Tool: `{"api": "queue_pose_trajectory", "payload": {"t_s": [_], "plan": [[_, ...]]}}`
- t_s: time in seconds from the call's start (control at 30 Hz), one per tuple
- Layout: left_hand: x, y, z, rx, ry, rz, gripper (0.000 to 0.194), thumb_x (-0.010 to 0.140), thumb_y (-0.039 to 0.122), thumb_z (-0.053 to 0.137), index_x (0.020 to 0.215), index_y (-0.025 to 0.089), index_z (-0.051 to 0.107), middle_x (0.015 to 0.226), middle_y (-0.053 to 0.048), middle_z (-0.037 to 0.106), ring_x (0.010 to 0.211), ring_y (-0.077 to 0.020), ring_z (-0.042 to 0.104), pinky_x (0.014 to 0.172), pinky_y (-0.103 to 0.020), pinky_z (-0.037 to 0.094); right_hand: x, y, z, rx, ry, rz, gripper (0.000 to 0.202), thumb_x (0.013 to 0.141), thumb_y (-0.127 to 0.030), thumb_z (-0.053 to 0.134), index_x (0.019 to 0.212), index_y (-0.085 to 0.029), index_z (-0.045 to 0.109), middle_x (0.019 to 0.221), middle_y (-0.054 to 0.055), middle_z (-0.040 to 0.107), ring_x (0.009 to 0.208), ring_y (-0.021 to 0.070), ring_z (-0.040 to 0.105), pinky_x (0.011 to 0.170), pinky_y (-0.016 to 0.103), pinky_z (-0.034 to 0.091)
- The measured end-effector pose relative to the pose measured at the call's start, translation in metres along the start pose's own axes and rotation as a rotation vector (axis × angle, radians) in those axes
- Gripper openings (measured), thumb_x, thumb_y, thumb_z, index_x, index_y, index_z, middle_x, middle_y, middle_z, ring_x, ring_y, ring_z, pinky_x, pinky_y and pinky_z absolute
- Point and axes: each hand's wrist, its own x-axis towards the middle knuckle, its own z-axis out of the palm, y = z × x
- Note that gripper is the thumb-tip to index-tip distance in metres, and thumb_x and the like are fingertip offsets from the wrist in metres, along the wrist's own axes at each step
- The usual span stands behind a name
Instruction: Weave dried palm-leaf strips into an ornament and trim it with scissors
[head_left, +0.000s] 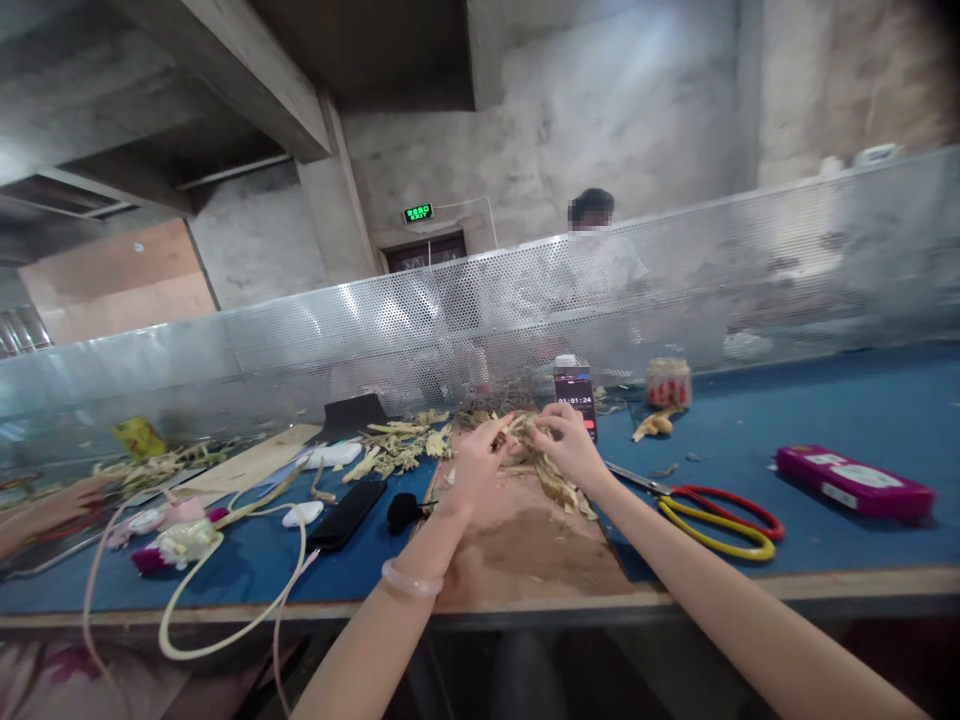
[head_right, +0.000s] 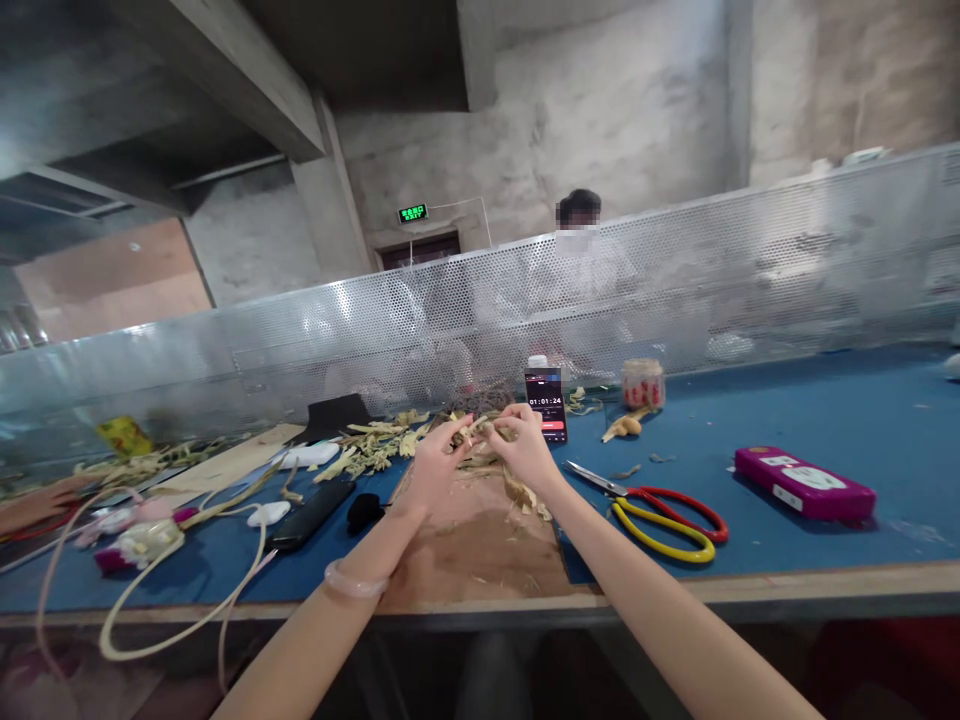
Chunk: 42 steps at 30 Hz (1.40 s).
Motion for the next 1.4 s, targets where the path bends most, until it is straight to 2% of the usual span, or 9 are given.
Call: {"api": "queue_pose_trajectory", "payload": {"t_s": [0.17,0.33,0.6,1.0,1.23,1.4], "plan": [[0.002,-0.001,0.003,-0.013,-0.037,0.063,0.033,0.083,0.028,0.052,0.114,0.019,0.054,0.111,-0.006,0.063,0.100,-0.0164,0.058,0.089,-0.032,0.046,0.003,0.001,-0.008,0.233,-0.202,0.101,0.028,0.077,-0.044,0.055,0.075,-0.020,0.068,0.095,0.005,0.050,0.094,0.0190,0.047,0.086,0.033,0.035],[0.001,-0.002,0.006,-0.005,-0.012,0.070,0.027,0.082,0.021,0.053,0.108,0.019,0.058,0.104,-0.005,0.065,0.095,-0.0155,0.059,0.087,-0.032,0.047,0.002,-0.002,-0.008,0.413,-0.295,0.137,0.028,0.077,-0.044,0.056,0.075,-0.019,0.069,0.096,0.004,0.049,0.095,0.0170,0.047,0.086,0.029,0.036],[0.002,0.003,0.005,-0.007,-0.001,0.019,0.030,0.081,0.028,0.055,0.110,0.019,0.057,0.106,-0.006,0.065,0.096,-0.0166,0.060,0.085,-0.033,0.048,0.002,-0.007,-0.007,0.538,-0.302,0.237,0.028,0.074,-0.043,0.058,0.068,-0.018,0.067,0.094,0.003,0.047,0.093,0.0162,0.046,0.085,0.027,0.035],[-0.003,-0.003,0.012,0.133,0.052,0.177,0.031,0.085,0.025,0.046,0.115,0.018,0.054,0.106,-0.008,0.063,0.097,-0.0180,0.058,0.086,-0.036,0.048,0.001,0.002,0.000,0.527,-0.276,0.228,0.026,0.077,-0.043,0.056,0.075,-0.020,0.068,0.093,0.002,0.048,0.089,0.0152,0.048,0.085,0.029,0.036],[-0.001,-0.004,0.007,0.046,-0.003,0.087,0.029,0.084,0.027,0.050,0.111,0.021,0.058,0.103,-0.006,0.064,0.095,-0.0169,0.058,0.085,-0.033,0.047,0.001,-0.004,-0.004,0.561,-0.304,0.249,0.027,0.075,-0.043,0.058,0.073,-0.018,0.068,0.093,0.003,0.047,0.093,0.0161,0.047,0.088,0.029,0.035],[0.001,0.000,0.003,-0.023,-0.040,0.040,0.036,0.084,0.030,0.049,0.120,0.022,0.052,0.107,-0.006,0.063,0.095,-0.0161,0.058,0.084,-0.031,0.046,0.001,-0.011,-0.005,0.587,-0.288,0.311,0.028,0.071,-0.045,0.060,0.071,-0.018,0.067,0.094,0.003,0.048,0.091,0.0162,0.047,0.086,0.029,0.036]]}}
